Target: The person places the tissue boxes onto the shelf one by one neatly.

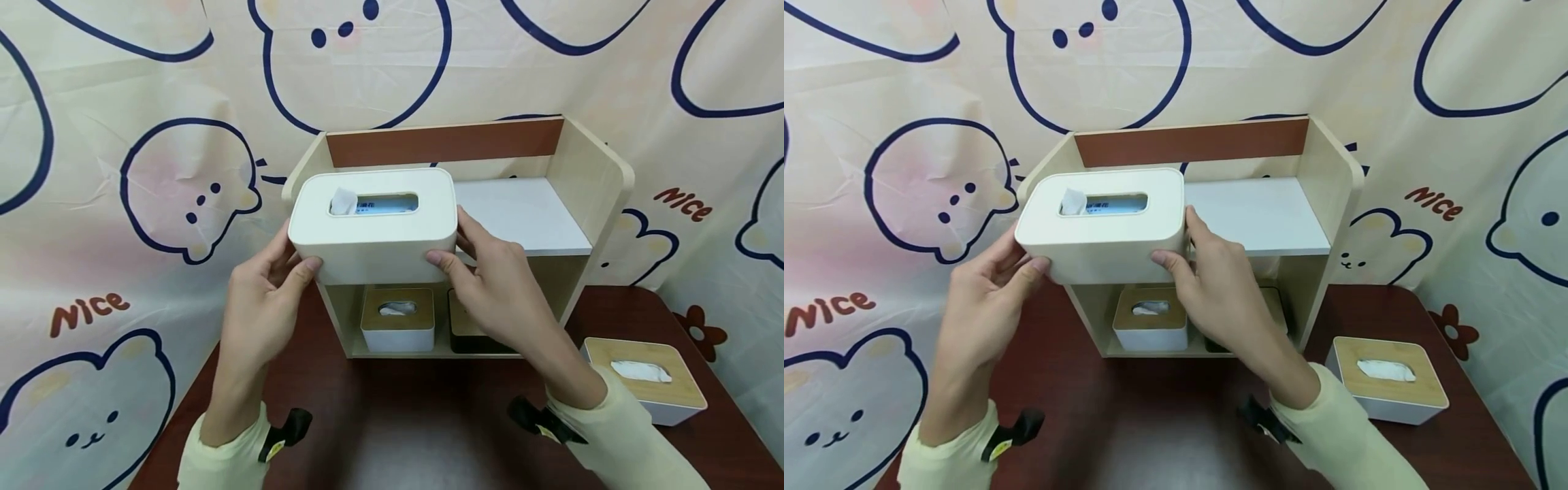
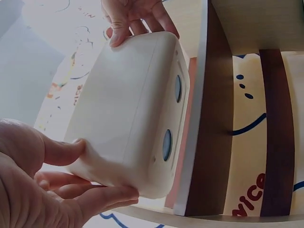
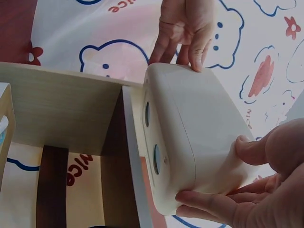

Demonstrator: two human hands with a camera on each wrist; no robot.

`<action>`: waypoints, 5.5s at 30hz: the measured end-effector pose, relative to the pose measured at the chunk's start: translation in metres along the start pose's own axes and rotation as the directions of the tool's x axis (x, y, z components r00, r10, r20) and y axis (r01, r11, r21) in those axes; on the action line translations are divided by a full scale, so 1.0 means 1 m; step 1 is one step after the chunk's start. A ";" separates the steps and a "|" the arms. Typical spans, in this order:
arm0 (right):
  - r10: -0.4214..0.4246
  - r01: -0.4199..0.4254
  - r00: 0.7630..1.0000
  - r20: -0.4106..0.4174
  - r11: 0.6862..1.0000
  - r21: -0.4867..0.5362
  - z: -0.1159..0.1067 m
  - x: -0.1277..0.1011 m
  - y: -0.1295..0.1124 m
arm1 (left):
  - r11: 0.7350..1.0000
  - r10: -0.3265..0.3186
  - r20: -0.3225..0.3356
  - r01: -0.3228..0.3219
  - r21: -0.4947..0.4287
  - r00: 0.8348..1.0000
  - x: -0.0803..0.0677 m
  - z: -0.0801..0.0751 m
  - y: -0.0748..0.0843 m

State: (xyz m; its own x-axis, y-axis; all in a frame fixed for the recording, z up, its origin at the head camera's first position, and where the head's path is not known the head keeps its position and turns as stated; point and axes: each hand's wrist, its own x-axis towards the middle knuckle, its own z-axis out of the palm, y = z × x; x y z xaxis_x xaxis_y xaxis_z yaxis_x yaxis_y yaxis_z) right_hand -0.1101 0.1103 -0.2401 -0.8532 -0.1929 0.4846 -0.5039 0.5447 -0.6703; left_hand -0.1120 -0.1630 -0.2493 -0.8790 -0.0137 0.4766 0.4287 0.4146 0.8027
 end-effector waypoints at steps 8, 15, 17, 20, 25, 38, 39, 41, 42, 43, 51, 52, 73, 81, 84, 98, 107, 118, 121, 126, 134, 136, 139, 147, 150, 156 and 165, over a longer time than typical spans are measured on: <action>0.028 -0.028 1.000 -0.010 1.000 -0.001 0.001 0.023 0.009 | 0.999 -0.007 -0.059 0.005 -0.044 0.998 0.021 0.009 -0.006; 0.069 -0.069 0.997 -0.030 0.997 -0.018 0.002 0.036 0.013 | 0.999 0.021 -0.112 -0.026 -0.045 0.993 0.031 0.019 -0.009; 0.084 -0.084 0.996 -0.035 0.996 -0.015 0.003 0.038 0.014 | 0.998 0.021 -0.122 -0.028 -0.058 0.992 0.035 0.023 -0.011; 0.100 -0.100 0.994 -0.042 0.995 -0.012 0.004 0.042 0.017 | 0.998 0.014 -0.140 -0.024 -0.066 0.990 0.040 0.028 -0.015; 0.114 -0.115 0.992 -0.051 0.993 -0.008 0.008 0.046 0.020 | 0.998 0.016 -0.166 -0.025 -0.051 0.986 0.042 0.035 -0.017; 0.139 -0.139 0.988 -0.065 0.990 0.006 0.012 0.051 0.027 | 0.999 0.049 -0.206 -0.051 -0.008 0.977 0.046 0.047 -0.020; 0.142 -0.142 0.988 -0.066 0.990 0.006 0.012 0.052 0.028 | 0.999 0.051 -0.207 -0.052 -0.001 0.977 0.046 0.048 -0.020; 0.147 -0.147 0.987 -0.066 0.989 0.005 0.013 0.052 0.028 | 0.999 0.053 -0.207 -0.053 0.008 0.977 0.046 0.049 -0.021; 0.148 -0.148 0.987 -0.067 0.989 0.003 0.013 0.052 0.028 | 0.999 0.054 -0.206 -0.053 0.011 0.977 0.046 0.050 -0.021; 0.151 -0.151 0.986 -0.067 0.989 0.002 0.013 0.052 0.029 | 0.998 0.055 -0.206 -0.052 0.018 0.977 0.046 0.050 -0.022; 0.169 -0.171 0.983 -0.066 0.985 -0.025 0.014 0.054 0.029 | 0.998 0.045 -0.196 -0.036 0.048 0.980 0.047 0.050 -0.021; 0.172 -0.174 0.983 -0.066 0.984 -0.027 0.014 0.054 0.029 | 0.998 0.041 -0.195 -0.033 0.048 0.980 0.047 0.050 -0.021; 0.198 -0.198 0.980 -0.011 0.980 0.002 0.015 0.052 0.031 | 0.999 -0.014 -0.158 0.022 0.048 0.987 0.041 0.048 -0.022; 0.186 -0.184 0.982 -0.018 0.980 0.076 0.009 0.031 0.033 | 0.994 0.082 -0.167 -0.070 0.080 0.983 0.022 0.050 -0.022; 0.143 -0.137 0.988 -0.054 0.984 0.113 0.008 0.015 0.033 | 0.991 0.114 -0.173 -0.100 0.089 0.978 0.009 0.051 -0.022; 0.076 -0.064 0.992 -0.097 0.990 0.122 0.025 -0.061 0.050 | 0.985 0.122 -0.148 -0.101 0.143 0.981 -0.051 0.063 -0.043; 0.141 -0.131 0.988 -0.069 0.982 0.138 0.048 -0.094 0.082 | 0.979 0.012 -0.088 0.006 0.203 0.996 -0.074 0.079 -0.078; 0.243 -0.237 0.969 -0.044 0.966 0.098 0.060 -0.119 0.110 | 0.983 -0.063 0.028 0.057 0.175 0.998 -0.096 0.102 -0.105; 0.256 -0.251 0.965 -0.051 0.964 0.083 0.061 -0.124 0.117 | 0.983 -0.041 0.042 0.033 0.183 0.998 -0.100 0.110 -0.109; 0.272 -0.270 0.961 -0.055 0.962 0.051 0.061 -0.130 0.125 | 0.984 -0.044 0.083 0.029 0.174 0.996 -0.103 0.124 -0.110; 0.298 -0.299 0.953 -0.050 0.954 -0.007 0.055 -0.138 0.136 | 0.994 -0.087 0.168 0.074 0.084 0.982 -0.104 0.146 -0.105; 0.315 -0.317 0.948 -0.046 0.948 -0.037 0.052 -0.140 0.139 | 0.995 -0.093 0.185 0.083 0.062 0.978 -0.103 0.152 -0.103; 0.336 -0.338 0.941 -0.038 0.940 -0.056 0.046 -0.143 0.144 | 0.995 -0.094 0.208 0.087 0.045 0.974 -0.104 0.162 -0.101; 0.352 -0.356 0.934 -0.060 0.930 -0.090 0.032 -0.155 0.160 | 0.996 -0.090 0.266 0.087 0.022 0.960 -0.106 0.188 -0.097; 0.371 -0.376 0.926 -0.061 0.918 -0.124 0.024 -0.160 0.164 | 0.997 -0.078 0.279 0.074 0.025 0.957 -0.108 0.196 -0.097; 0.427 -0.432 0.902 -0.068 0.885 -0.176 0.007 -0.171 0.174 | 0.996 -0.085 0.324 0.093 -0.008 0.942 -0.111 0.215 -0.090; 0.527 -0.530 0.847 -0.067 0.833 -0.157 -0.021 -0.179 0.183 | 0.996 -0.069 0.411 0.089 -0.030 0.909 -0.117 0.245 -0.072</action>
State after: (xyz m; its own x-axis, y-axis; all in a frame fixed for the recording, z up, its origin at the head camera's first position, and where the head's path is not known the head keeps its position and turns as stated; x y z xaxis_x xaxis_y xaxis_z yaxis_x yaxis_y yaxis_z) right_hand -0.0463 0.2613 -0.4378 -0.9794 0.1782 0.0950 0.0540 0.6844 -0.7271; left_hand -0.0913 0.0319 -0.4504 -0.9143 0.3332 0.2304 0.3548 0.3843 0.8523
